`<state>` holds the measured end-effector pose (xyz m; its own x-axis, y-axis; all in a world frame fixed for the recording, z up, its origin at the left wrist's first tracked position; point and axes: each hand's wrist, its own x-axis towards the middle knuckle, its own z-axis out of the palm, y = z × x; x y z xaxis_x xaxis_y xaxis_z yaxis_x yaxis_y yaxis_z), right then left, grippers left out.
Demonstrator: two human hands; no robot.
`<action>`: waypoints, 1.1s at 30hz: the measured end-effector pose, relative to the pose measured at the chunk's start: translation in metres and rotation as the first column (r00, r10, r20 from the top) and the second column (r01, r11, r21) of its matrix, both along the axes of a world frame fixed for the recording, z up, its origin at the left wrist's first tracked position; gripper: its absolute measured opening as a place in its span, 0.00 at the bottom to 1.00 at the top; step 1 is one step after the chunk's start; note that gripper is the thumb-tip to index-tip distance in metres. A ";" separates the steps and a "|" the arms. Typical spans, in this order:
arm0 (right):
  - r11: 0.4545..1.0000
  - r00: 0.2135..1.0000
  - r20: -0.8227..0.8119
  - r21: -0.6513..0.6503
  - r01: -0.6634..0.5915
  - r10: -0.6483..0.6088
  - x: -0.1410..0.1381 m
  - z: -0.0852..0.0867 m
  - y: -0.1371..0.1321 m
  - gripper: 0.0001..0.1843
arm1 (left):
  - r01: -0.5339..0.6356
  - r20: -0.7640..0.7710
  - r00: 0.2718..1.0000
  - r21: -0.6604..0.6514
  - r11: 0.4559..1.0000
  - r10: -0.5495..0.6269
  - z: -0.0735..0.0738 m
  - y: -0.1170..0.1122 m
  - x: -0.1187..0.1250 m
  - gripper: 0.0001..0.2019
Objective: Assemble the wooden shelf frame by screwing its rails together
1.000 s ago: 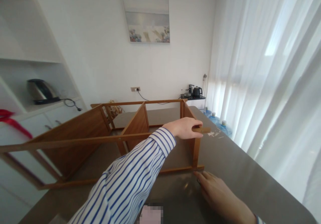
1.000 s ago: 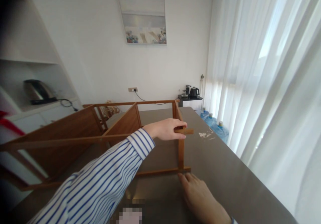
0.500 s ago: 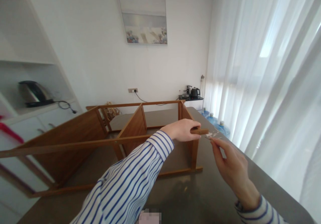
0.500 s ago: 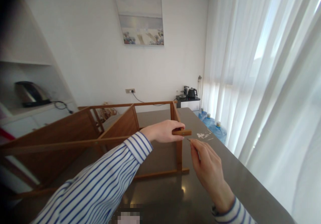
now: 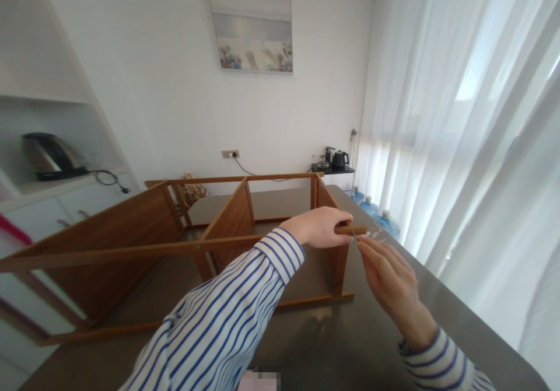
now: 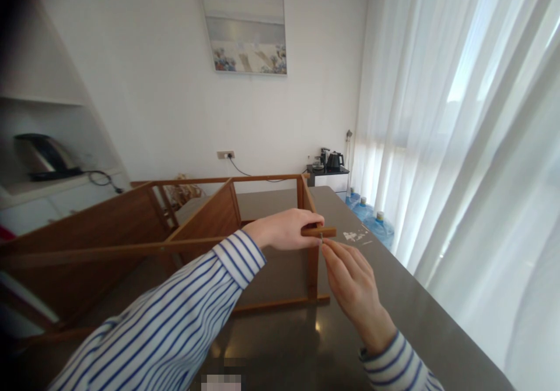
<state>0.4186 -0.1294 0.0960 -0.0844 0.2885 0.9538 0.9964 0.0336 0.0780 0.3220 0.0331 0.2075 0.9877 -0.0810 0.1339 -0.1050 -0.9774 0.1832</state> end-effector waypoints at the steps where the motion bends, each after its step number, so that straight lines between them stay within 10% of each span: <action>1: 1.000 1.000 0.007 -0.006 0.000 0.000 0.000 0.000 0.000 0.23 | 0.001 0.000 1.000 0.000 1.000 -0.001 0.000 0.000 0.000 0.15; 20: 0.978 0.964 -0.166 -0.043 0.203 -0.208 -0.022 0.010 -0.003 0.04 | -0.021 -0.003 1.000 0.009 1.000 0.021 0.001 0.000 -0.001 0.16; 27: 0.956 0.862 -0.419 -0.193 0.222 -0.285 -0.031 0.011 -0.002 0.12 | -0.028 0.005 1.000 -0.012 1.000 0.028 -0.001 0.001 -0.001 0.15; 33: 0.870 0.885 -0.110 -0.269 0.413 -0.453 -0.027 0.010 0.000 0.19 | -0.036 0.000 0.999 -0.004 0.999 0.036 0.001 -0.001 -0.002 0.16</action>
